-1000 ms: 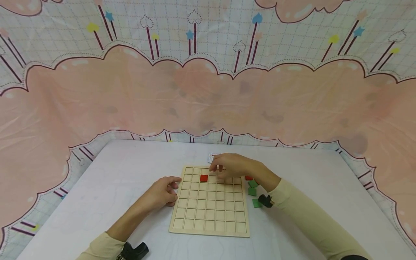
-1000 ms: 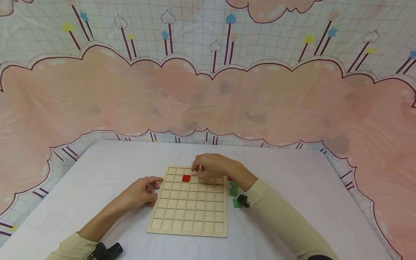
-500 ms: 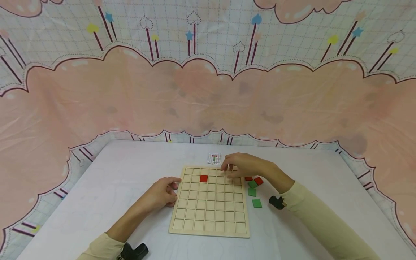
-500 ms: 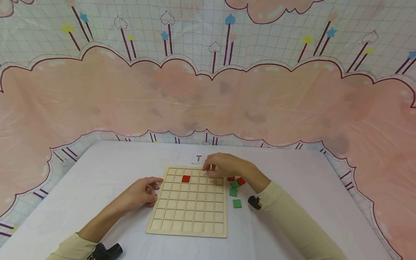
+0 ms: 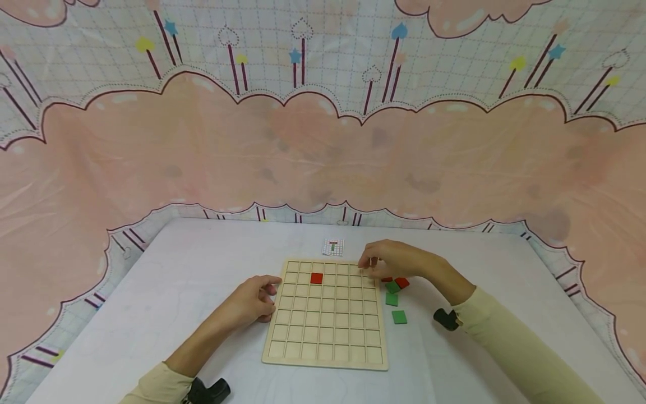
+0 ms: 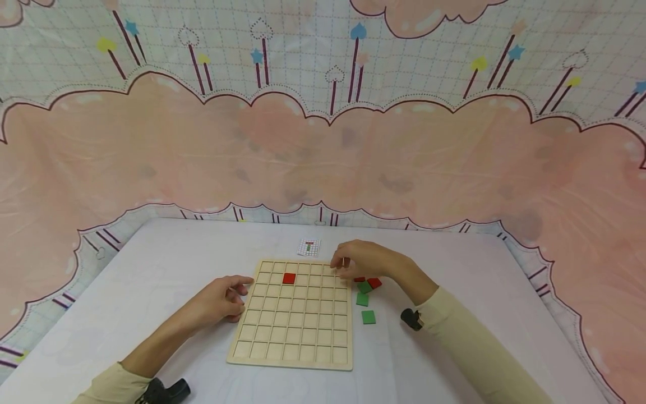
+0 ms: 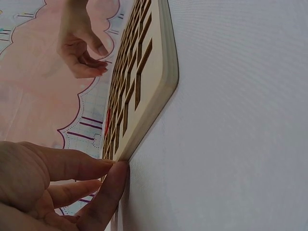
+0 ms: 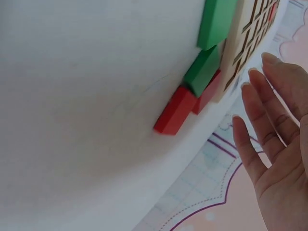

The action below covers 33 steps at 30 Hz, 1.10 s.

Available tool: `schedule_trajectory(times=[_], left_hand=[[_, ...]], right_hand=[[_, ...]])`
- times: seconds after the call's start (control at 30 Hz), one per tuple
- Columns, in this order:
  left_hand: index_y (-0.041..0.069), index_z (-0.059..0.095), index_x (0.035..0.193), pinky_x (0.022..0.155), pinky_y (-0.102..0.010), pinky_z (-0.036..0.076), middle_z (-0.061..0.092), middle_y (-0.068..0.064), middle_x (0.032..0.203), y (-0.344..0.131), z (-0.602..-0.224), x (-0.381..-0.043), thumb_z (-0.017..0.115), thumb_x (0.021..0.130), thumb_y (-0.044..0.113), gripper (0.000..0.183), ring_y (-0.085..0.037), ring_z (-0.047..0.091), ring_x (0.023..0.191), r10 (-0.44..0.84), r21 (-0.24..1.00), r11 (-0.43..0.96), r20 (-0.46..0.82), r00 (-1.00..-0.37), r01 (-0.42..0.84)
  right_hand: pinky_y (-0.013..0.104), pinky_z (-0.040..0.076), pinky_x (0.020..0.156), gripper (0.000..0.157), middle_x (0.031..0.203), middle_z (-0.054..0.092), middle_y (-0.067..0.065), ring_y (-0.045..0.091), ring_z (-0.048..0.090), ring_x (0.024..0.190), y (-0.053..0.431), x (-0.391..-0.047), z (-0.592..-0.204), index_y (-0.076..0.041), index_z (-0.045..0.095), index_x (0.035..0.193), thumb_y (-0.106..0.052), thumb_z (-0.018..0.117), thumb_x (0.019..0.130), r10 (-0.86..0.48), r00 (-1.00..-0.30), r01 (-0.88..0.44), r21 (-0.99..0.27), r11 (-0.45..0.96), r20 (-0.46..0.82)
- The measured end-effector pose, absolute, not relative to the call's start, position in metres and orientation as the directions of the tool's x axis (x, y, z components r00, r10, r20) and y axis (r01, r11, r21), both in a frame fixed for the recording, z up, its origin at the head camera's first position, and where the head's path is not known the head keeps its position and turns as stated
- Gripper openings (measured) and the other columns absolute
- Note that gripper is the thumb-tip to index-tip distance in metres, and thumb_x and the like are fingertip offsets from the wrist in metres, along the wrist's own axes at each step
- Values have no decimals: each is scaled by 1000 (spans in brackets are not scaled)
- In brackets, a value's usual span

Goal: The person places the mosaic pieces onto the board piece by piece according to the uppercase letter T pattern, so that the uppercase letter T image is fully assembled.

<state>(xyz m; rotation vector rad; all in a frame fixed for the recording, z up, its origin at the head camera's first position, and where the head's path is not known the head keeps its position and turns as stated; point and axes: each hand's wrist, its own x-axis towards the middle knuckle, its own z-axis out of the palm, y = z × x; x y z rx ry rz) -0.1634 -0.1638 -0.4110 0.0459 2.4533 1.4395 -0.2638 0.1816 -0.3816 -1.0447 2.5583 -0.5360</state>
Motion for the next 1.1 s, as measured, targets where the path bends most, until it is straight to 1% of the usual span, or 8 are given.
schedule_trajectory(times=[0.13, 0.27, 0.63, 0.83, 1.1], left_hand=[[-6, 53, 140, 58, -28, 55, 51, -14, 107, -164, -412, -164, 63, 82, -19, 61, -20, 54, 77, 166, 856, 500, -242, -956, -130], [-6, 53, 140, 58, -28, 55, 51, -14, 107, -164, -412, -164, 63, 82, -19, 60, -20, 54, 76, 169, 859, 495, -242, -956, -130], [-8, 51, 141, 56, -29, 54, 51, -14, 107, -164, -410, -162, 63, 80, -19, 63, -20, 53, 77, 186, 860, 499, -224, -957, -104], [-7, 52, 140, 57, -28, 55, 50, -14, 107, -165, -412, -163, 63, 80, -19, 62, -20, 53, 77, 180, 860, 498, -231, -956, -114], [-7, 53, 140, 56, -29, 53, 50, -14, 108, -165, -414, -165, 62, 79, -20, 63, -20, 52, 77, 183, 858, 504, -220, -958, -101]], right_hand=[[29, 53, 85, 18, 103, 66, -12, 10, 60, 97, 189, -263, -383, -22, 75, 113, -19, 69, 95, -714, -683, -595, -452, 664, -150], [29, 54, 84, 20, 103, 66, -11, 10, 60, 97, 195, -262, -384, -21, 75, 113, -16, 71, 94, -715, -684, -592, -460, 662, -147], [27, 55, 88, 19, 101, 67, -9, 11, 61, 96, 205, -261, -387, -21, 75, 110, -17, 76, 91, -694, -702, -572, -454, 683, -160], [29, 55, 89, 19, 101, 66, -11, 10, 60, 98, 210, -261, -389, -24, 75, 109, -17, 76, 91, -666, -723, -552, -427, 716, -182], [31, 56, 90, 23, 104, 64, -11, 13, 60, 99, 214, -261, -393, -25, 75, 109, -11, 74, 91, -635, -745, -516, -426, 743, -205]])
